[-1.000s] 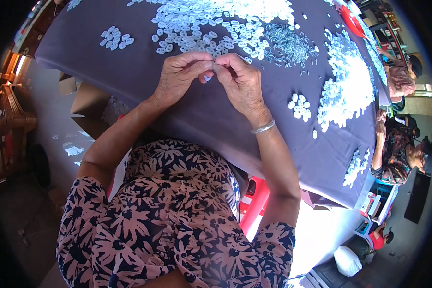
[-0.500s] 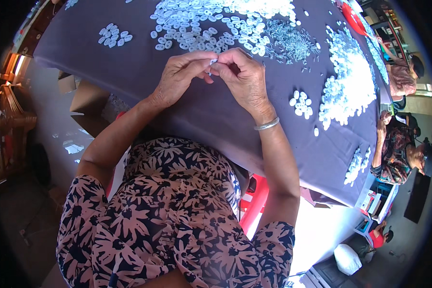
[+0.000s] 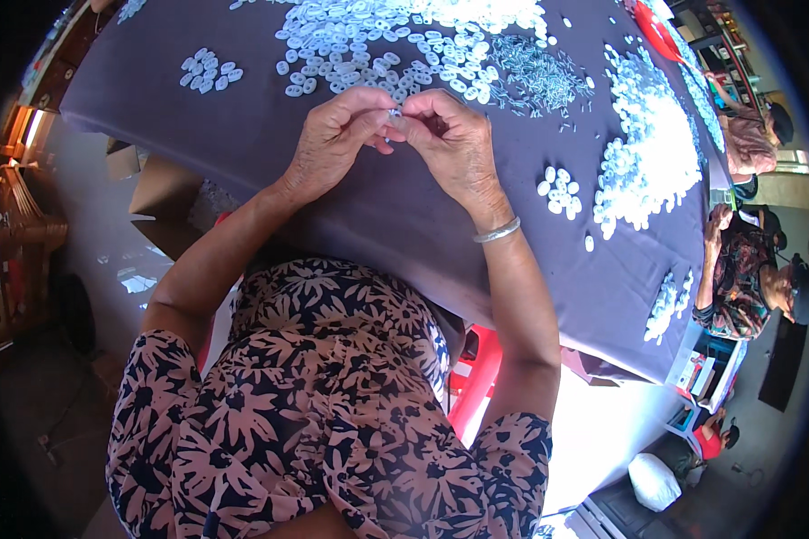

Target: The person assembles plastic toggle pieces by inserting small metal pins into them by hand, then sorts and gathers additional plastic pieces across the table.

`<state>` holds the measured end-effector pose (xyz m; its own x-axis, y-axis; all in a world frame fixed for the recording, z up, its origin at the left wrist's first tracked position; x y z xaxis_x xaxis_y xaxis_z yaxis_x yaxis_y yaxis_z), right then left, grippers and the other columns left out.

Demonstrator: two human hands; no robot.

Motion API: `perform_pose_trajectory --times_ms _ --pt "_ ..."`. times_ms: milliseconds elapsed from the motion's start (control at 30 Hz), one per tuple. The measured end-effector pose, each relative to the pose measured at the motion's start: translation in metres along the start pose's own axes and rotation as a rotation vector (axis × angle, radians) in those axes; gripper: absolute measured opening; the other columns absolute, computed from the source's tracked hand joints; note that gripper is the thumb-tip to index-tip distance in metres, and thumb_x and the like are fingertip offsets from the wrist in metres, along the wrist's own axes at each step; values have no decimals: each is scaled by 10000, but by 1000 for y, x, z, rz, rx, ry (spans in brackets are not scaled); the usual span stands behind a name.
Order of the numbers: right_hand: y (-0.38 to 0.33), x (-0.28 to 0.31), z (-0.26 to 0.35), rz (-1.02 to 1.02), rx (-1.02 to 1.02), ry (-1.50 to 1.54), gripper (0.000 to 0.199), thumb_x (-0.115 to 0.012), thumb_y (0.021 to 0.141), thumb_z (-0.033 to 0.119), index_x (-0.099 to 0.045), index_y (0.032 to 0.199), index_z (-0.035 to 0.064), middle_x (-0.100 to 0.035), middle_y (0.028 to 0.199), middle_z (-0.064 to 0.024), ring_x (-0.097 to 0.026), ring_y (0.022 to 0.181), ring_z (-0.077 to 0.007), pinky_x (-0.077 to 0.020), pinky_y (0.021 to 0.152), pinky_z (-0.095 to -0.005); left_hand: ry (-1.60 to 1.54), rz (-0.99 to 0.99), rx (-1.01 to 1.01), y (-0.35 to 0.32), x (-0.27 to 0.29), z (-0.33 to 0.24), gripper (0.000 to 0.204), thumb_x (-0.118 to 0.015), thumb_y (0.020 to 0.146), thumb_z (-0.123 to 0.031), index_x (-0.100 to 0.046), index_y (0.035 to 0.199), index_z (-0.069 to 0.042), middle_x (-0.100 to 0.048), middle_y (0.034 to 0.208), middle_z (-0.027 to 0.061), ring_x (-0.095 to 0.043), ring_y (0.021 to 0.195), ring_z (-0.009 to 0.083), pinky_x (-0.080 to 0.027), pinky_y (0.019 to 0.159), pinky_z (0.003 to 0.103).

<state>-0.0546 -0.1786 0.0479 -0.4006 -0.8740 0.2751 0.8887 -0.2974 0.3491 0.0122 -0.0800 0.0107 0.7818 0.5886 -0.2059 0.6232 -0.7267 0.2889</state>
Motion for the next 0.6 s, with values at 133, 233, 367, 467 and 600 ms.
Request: perform_pose_trajectory --times_ms 133,233,367,467,600 --pt "-1 -3 -4 41 -108 82 5 -640 866 26 -638 870 28 -584 682 51 -491 570 2 -371 472 -160 40 25 -26 0 -4 -4 133 -490 955 -44 -562 1060 -2 -628 955 81 -671 836 152 -533 616 230" --pt "-3 1 -10 -6 -162 133 20 -631 866 33 -643 850 32 -562 660 56 -441 524 2 -356 454 -164 64 20 6 -1 -6 -5 124 -511 946 -45 -570 1048 -5 -631 951 72 -669 823 143 -526 601 228" --pt "-1 5 -7 -32 -77 30 29 -621 863 25 -644 846 32 -554 651 49 -446 514 -3 -354 444 -165 99 17 27 -1 -3 -1 131 -540 930 -46 -583 1050 -12 -635 954 53 -664 823 132 -519 602 227" --pt "-1 4 -10 -32 -122 118 30 -616 864 25 -641 847 29 -550 649 43 -451 509 -8 -351 433 -168 84 29 -6 -1 -4 -1 137 -550 924 -43 -592 1052 -20 -637 960 46 -656 830 124 -511 609 224" --pt "-2 3 -11 -28 -137 149 32 -607 868 22 -636 854 25 -554 658 38 -452 507 -11 -350 428 -169 34 42 8 0 -6 -2 137 -560 918 -41 -598 1048 -22 -638 961 49 -648 825 118 -506 616 222"
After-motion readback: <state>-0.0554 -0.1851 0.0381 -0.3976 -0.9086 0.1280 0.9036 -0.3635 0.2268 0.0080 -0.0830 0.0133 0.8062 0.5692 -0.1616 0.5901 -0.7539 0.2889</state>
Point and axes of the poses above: each hand's wrist, its own y-axis towards the middle knuckle, its own x-axis out of the back of the hand, z = x × y, the point moved 10 cm from there along y, towards the middle knuckle
